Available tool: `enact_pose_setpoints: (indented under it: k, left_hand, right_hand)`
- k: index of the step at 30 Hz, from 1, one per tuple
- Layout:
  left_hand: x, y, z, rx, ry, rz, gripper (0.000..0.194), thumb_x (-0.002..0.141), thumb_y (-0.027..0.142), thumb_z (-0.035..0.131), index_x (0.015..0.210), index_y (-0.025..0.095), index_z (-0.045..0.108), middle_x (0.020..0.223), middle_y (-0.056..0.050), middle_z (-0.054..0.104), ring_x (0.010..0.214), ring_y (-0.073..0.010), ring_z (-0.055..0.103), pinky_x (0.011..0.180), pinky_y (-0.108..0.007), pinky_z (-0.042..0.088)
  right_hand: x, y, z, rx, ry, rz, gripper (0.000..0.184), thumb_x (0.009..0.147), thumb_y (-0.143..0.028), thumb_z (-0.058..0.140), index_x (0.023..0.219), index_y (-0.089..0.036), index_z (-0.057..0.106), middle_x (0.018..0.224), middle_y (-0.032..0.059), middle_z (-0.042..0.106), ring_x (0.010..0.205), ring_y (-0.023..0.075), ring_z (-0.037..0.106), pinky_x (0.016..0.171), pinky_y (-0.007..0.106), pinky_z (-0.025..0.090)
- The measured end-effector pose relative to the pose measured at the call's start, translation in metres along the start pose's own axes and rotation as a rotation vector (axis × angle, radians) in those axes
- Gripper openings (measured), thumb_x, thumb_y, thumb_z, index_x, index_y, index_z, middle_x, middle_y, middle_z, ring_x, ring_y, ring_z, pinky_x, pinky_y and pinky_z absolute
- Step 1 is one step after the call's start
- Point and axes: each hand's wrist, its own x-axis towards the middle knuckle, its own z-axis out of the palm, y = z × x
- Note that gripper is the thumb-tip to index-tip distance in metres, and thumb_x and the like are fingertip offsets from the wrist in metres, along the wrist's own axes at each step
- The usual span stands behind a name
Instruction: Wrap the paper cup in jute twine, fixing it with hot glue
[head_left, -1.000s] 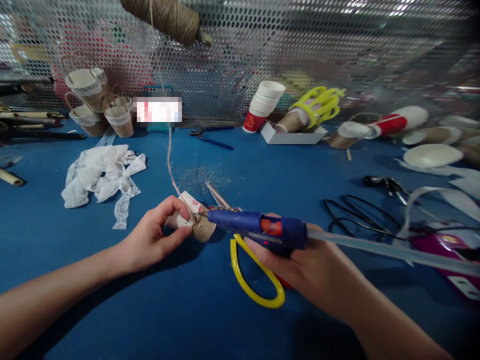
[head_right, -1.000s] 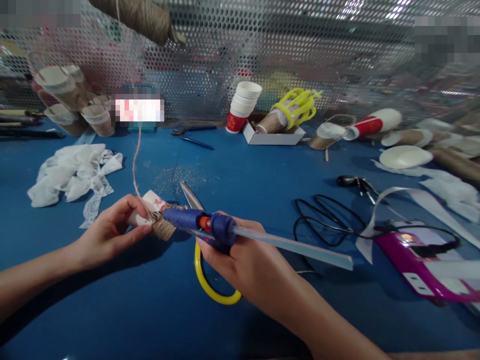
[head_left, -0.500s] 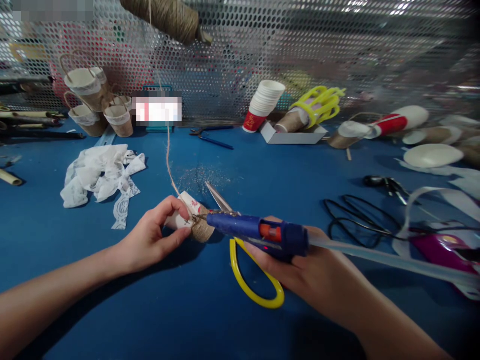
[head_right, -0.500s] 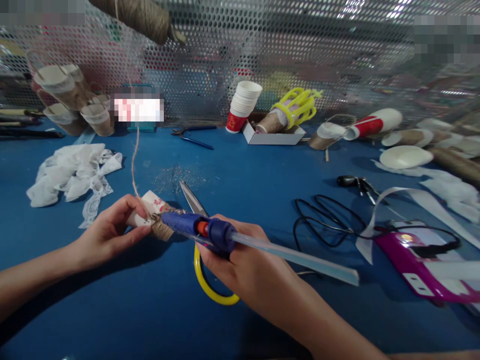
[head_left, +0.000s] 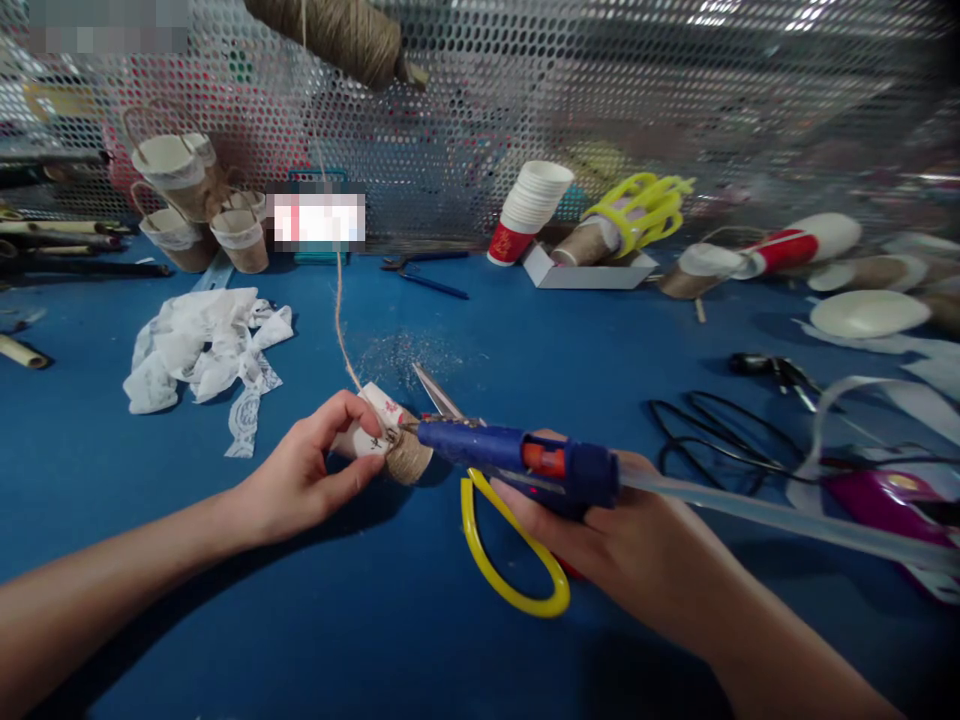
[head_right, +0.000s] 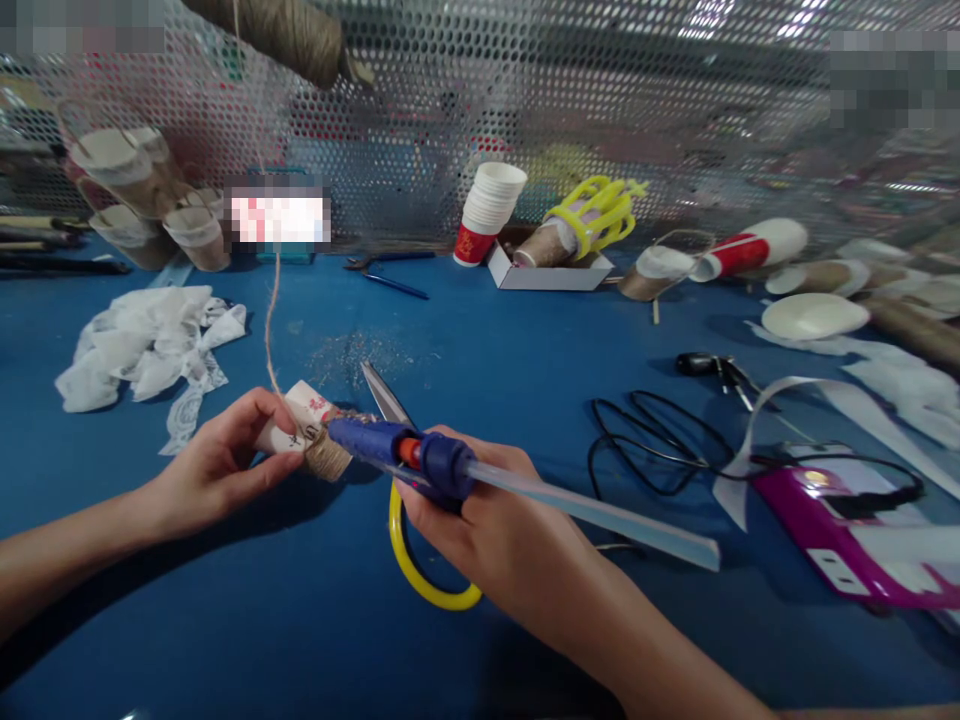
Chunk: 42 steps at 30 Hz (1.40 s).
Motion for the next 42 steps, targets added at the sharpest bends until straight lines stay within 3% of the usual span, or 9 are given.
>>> enact_pose_setpoints:
  k: [4, 11, 18, 32, 42]
  left_hand:
    - [0.000, 0.003, 0.000, 0.034, 0.009, 0.001, 0.011, 0.080, 0.018, 0.049, 0.086, 0.021, 0.040, 0.078, 0.002, 0.050, 0.059, -0.0073, 0.040, 0.054, -0.020, 0.036]
    - [0.001, 0.003, 0.000, 0.040, 0.012, -0.008, 0.012, 0.079, 0.018, 0.050, 0.086, 0.020, 0.040, 0.079, 0.002, 0.051, 0.059, -0.0072, 0.041, 0.053, -0.020, 0.036]
    - [0.000, -0.001, 0.000, 0.058, -0.001, -0.023, 0.012, 0.081, 0.019, 0.049, 0.088, 0.020, 0.040, 0.077, 0.002, 0.051, 0.059, -0.0075, 0.041, 0.055, -0.020, 0.036]
    - [0.001, 0.001, 0.000, 0.039, 0.001, 0.023, 0.012, 0.080, 0.018, 0.049, 0.088, 0.020, 0.041, 0.082, 0.001, 0.051, 0.062, -0.0077, 0.044, 0.057, -0.020, 0.038]
    - [-0.002, -0.004, -0.001, 0.075, -0.029, 0.095, 0.014, 0.082, 0.015, 0.048, 0.091, 0.021, 0.039, 0.089, -0.001, 0.050, 0.073, -0.0097, 0.049, 0.063, -0.021, 0.041]
  right_hand:
    - [-0.001, -0.003, 0.000, -0.053, -0.031, -0.041, 0.017, 0.077, -0.034, 0.049, 0.078, -0.022, 0.061, 0.079, 0.0038, 0.065, 0.077, 0.0207, 0.062, 0.068, 0.032, 0.051]
    - [0.002, -0.005, -0.005, -0.036, -0.115, -0.067, 0.015, 0.078, -0.027, 0.047, 0.070, -0.022, 0.059, 0.068, 0.0012, 0.064, 0.063, 0.0158, 0.061, 0.063, 0.028, 0.051]
    - [-0.007, -0.007, 0.000, -0.089, 0.042, -0.133, 0.021, 0.079, -0.035, 0.047, 0.091, -0.023, 0.060, 0.084, 0.0065, 0.065, 0.078, 0.0225, 0.063, 0.065, 0.032, 0.054]
    - [0.006, -0.001, -0.005, 0.020, -0.138, -0.031, 0.015, 0.079, -0.030, 0.047, 0.069, -0.022, 0.054, 0.063, 0.0002, 0.060, 0.054, 0.0144, 0.056, 0.054, 0.027, 0.047]
    - [0.012, -0.004, -0.007, 0.051, -0.165, 0.027, 0.022, 0.081, -0.030, 0.046, 0.066, -0.018, 0.055, 0.056, -0.0008, 0.054, 0.049, 0.0110, 0.049, 0.049, 0.023, 0.042]
